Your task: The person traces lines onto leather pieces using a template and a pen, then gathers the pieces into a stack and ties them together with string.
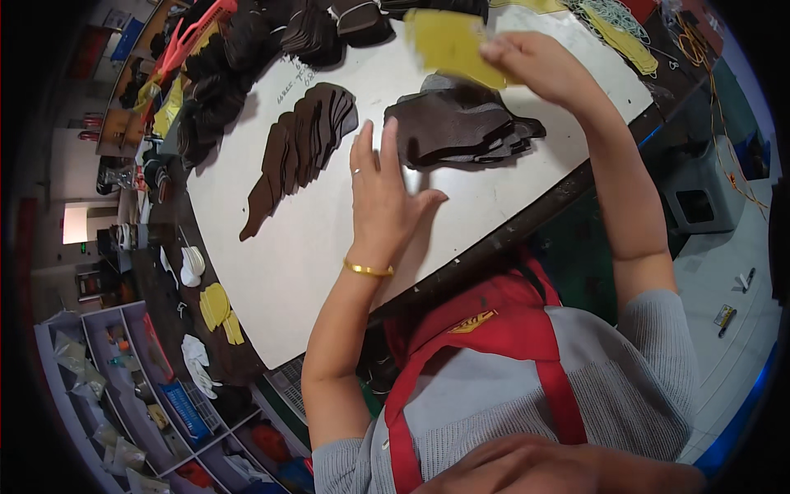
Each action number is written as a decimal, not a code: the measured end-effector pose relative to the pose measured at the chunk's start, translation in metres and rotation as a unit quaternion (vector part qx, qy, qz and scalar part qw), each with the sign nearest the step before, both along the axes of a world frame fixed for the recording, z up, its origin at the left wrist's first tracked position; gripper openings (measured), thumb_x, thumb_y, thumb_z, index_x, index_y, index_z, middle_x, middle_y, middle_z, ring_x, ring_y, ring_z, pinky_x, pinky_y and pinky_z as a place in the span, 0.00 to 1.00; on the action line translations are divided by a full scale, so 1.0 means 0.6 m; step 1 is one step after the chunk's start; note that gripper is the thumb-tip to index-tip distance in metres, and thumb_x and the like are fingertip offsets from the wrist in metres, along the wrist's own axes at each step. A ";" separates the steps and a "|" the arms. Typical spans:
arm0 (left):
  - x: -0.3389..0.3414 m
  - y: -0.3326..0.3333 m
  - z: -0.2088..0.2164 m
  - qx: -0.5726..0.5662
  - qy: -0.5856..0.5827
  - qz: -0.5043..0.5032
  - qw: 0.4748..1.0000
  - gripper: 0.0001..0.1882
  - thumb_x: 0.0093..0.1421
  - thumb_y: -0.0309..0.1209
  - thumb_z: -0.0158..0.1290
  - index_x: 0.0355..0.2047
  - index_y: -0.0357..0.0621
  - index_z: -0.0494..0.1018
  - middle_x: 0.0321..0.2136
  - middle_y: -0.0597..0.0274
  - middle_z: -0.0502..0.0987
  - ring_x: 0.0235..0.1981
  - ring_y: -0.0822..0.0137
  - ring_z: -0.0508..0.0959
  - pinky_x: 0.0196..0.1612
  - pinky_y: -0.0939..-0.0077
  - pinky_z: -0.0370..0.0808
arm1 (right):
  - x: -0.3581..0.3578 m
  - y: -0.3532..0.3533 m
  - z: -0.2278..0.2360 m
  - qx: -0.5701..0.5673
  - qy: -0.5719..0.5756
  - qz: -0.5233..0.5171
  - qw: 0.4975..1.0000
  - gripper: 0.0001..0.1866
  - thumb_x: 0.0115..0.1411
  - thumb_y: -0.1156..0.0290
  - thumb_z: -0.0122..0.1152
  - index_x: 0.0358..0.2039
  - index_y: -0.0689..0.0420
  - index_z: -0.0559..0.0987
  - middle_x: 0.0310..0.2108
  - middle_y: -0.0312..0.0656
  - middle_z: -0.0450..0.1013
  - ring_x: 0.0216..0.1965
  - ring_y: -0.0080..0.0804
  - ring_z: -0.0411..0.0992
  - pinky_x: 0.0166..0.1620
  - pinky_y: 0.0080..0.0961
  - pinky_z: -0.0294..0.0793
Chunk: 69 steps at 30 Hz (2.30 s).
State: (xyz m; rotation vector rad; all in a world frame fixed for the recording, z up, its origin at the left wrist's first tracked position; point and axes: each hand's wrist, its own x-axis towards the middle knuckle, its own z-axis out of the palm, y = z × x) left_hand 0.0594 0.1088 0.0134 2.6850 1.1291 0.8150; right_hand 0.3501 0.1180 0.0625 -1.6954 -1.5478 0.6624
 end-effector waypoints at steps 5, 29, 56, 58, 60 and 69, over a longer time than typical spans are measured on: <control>0.065 0.039 -0.004 0.025 0.042 -0.056 0.997 0.62 0.36 0.35 0.77 0.71 0.53 0.56 0.69 0.41 0.54 0.66 0.31 0.60 0.64 0.46 0.67 | 0.038 0.081 -0.053 -0.096 0.055 0.028 0.993 0.24 0.69 0.51 0.55 0.35 0.64 0.80 0.24 0.36 0.72 0.29 0.29 0.71 0.34 0.32 0.70; 0.139 0.158 0.015 0.043 0.052 -0.049 0.997 0.60 0.45 0.57 0.71 0.73 0.54 0.52 0.70 0.49 0.58 0.70 0.46 0.59 0.64 0.39 0.66 | 0.095 0.109 0.062 0.119 -0.211 -0.022 0.970 0.19 0.72 0.57 0.50 0.42 0.63 0.78 0.35 0.51 0.78 0.35 0.45 0.76 0.44 0.36 0.74; -0.185 0.021 -0.018 0.031 0.100 0.211 0.972 0.50 0.49 0.52 0.69 0.68 0.44 0.62 0.70 0.48 0.56 0.71 0.44 0.55 0.68 0.36 0.52 | -0.053 0.015 -0.113 -0.009 -0.061 0.039 0.997 0.18 0.70 0.54 0.54 0.43 0.57 0.78 0.28 0.49 0.76 0.30 0.43 0.75 0.38 0.33 0.73; -0.214 -0.001 -0.031 -0.008 0.131 0.206 0.970 0.46 0.51 0.49 0.69 0.65 0.41 0.65 0.66 0.47 0.63 0.68 0.46 0.61 0.67 0.42 0.56 | -0.039 0.032 -0.116 0.021 -0.087 0.031 0.995 0.18 0.71 0.54 0.54 0.43 0.57 0.78 0.28 0.47 0.76 0.29 0.39 0.73 0.38 0.31 0.73; -0.221 -0.029 -0.025 0.014 0.133 0.205 0.970 0.43 0.52 0.47 0.69 0.63 0.39 0.68 0.63 0.48 0.68 0.65 0.48 0.65 0.65 0.47 0.61 | -0.020 0.052 -0.122 0.018 -0.089 0.049 0.995 0.19 0.71 0.53 0.53 0.43 0.58 0.78 0.28 0.45 0.75 0.29 0.36 0.72 0.38 0.30 0.72; -0.230 -0.106 -0.027 0.118 0.172 0.129 0.969 0.17 0.58 0.24 0.53 0.48 0.36 0.78 0.47 0.49 0.82 0.49 0.51 0.82 0.51 0.64 0.80 | 0.011 0.063 -0.125 -0.028 -0.013 0.054 0.998 0.18 0.73 0.59 0.55 0.44 0.63 0.80 0.29 0.31 0.73 0.32 0.18 0.69 0.38 0.20 0.72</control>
